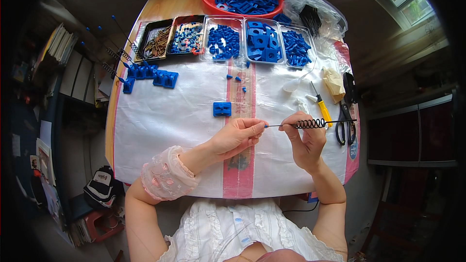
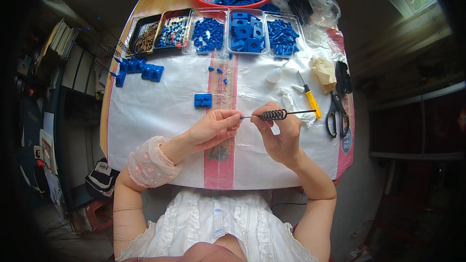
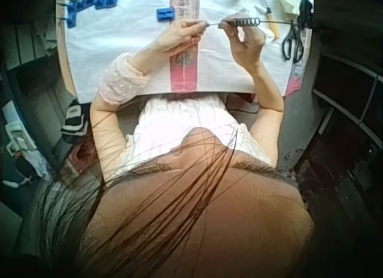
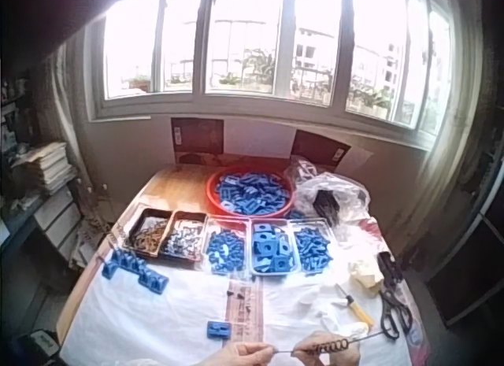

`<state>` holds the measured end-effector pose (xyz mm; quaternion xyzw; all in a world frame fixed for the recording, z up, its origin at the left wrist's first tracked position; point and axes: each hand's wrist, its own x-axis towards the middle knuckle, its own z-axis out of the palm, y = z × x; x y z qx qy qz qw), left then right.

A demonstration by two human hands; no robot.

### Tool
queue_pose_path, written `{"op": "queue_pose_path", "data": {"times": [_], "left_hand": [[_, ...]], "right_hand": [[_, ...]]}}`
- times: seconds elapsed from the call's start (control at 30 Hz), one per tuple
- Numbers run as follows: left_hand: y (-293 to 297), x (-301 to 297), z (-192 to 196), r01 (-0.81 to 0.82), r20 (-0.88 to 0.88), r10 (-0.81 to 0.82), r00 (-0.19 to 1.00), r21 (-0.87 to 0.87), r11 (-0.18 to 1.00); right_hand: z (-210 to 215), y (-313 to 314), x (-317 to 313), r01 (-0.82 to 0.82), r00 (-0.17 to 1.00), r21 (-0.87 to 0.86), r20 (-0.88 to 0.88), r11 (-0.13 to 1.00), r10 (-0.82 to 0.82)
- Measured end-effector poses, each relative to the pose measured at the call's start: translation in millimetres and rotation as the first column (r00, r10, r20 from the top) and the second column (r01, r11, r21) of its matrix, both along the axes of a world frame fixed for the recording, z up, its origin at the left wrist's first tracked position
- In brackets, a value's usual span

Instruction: The recorder is assembling small blue plastic housings with internal metal components, likely for electrical or lighting fixtures.

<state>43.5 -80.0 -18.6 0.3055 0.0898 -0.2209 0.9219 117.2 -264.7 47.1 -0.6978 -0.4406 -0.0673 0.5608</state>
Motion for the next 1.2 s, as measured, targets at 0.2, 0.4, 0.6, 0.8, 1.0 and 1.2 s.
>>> {"op": "queue_pose_path", "data": {"times": [0.2,0.4,0.6,0.8,1.0,1.2], "left_hand": [[-0.4,0.1,0.2,0.000,-0.011,0.000,1.000,0.007,1.000],[-0.1,-0.1,-0.4,0.003,-0.007,-0.003,1.000,0.005,1.000],[0.0,0.1,0.5,0.004,-0.023,-0.003,1.000,0.018,1.000],[-0.2,0.0,0.5,0.004,-0.017,-0.003,1.000,0.019,1.000],[-0.8,0.0,0.5,0.005,-0.015,-0.005,1.000,0.025,1.000],[-1.6,-1.7,7.9,-0.016,0.004,0.016,1.000,0.079,0.997]], "right_hand": [[-0.7,-0.7,1.1,-0.006,1.000,-0.013,0.015,1.000,0.006],[-0.7,0.6,0.3,-0.005,1.000,-0.010,0.012,1.000,0.005],[-1.0,0.9,-0.1,-0.006,1.000,-0.026,0.013,1.000,0.006],[-1.5,1.0,0.9,-0.013,0.999,-0.026,0.030,1.000,0.013],[-3.3,1.6,0.7,-0.006,0.999,-0.013,0.034,1.000,0.006],[2.1,0.8,-0.1,0.013,1.000,-0.073,0.022,0.997,-0.012]]}}
